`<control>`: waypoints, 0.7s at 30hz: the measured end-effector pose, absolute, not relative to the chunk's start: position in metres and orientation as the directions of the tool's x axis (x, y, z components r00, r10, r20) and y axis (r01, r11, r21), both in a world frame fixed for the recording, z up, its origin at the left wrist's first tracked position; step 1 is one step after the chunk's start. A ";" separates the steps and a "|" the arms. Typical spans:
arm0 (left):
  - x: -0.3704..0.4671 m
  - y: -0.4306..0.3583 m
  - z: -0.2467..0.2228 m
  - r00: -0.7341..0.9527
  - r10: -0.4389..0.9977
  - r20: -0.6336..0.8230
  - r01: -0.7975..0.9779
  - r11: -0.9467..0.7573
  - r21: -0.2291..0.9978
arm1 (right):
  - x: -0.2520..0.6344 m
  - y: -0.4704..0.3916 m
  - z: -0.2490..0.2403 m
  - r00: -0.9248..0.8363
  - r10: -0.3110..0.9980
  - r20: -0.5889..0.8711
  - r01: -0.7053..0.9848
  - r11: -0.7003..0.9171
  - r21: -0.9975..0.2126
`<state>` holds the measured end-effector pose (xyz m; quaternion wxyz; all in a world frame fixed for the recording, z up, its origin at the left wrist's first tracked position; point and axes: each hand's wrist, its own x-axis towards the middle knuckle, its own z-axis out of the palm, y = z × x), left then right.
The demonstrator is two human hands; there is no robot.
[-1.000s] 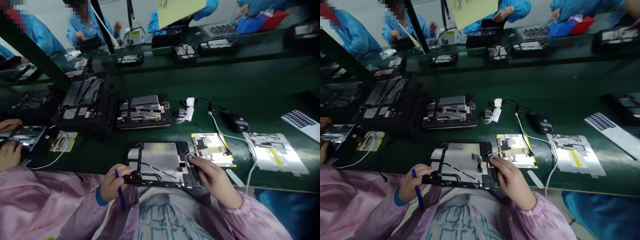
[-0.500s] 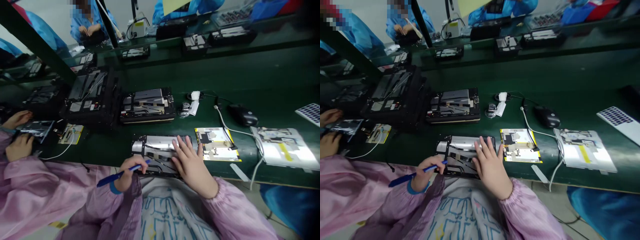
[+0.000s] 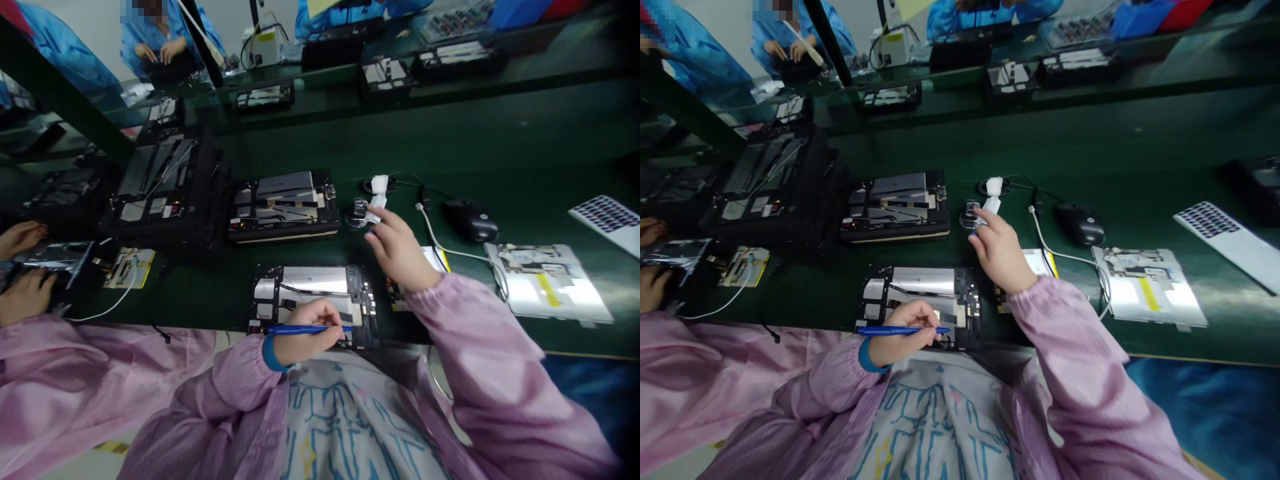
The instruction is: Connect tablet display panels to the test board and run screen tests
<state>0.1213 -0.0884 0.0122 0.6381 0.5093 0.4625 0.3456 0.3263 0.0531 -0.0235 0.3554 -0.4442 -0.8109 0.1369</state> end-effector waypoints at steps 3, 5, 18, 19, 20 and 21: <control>0.134 -0.086 0.006 0.355 0.895 -0.271 0.182 0.218 0.959 | 0.316 0.089 -0.040 -0.377 0.839 0.393 0.692 0.537 -0.482; 0.140 -0.085 0.000 0.361 0.901 -0.241 0.277 0.143 0.950 | 0.310 0.098 -0.048 -0.400 0.829 0.391 0.680 0.554 -0.480; 0.139 -0.082 -0.006 0.381 0.901 -0.205 0.324 0.078 0.943 | 0.317 0.109 -0.045 -0.362 0.840 0.405 0.713 0.529 -0.460; 0.138 -0.083 -0.007 0.365 0.908 -0.209 0.256 0.117 0.959 | 0.316 0.107 -0.041 -0.358 0.845 0.396 0.720 0.520 -0.459; 0.137 -0.084 -0.006 0.347 0.914 -0.210 0.174 0.157 0.972 | 0.315 0.102 -0.036 -0.355 0.847 0.395 0.724 0.516 -0.457; 0.134 -0.085 -0.004 0.327 0.922 -0.206 0.086 0.189 0.978 | 0.314 0.093 -0.029 -0.356 0.844 0.402 0.721 0.521 -0.456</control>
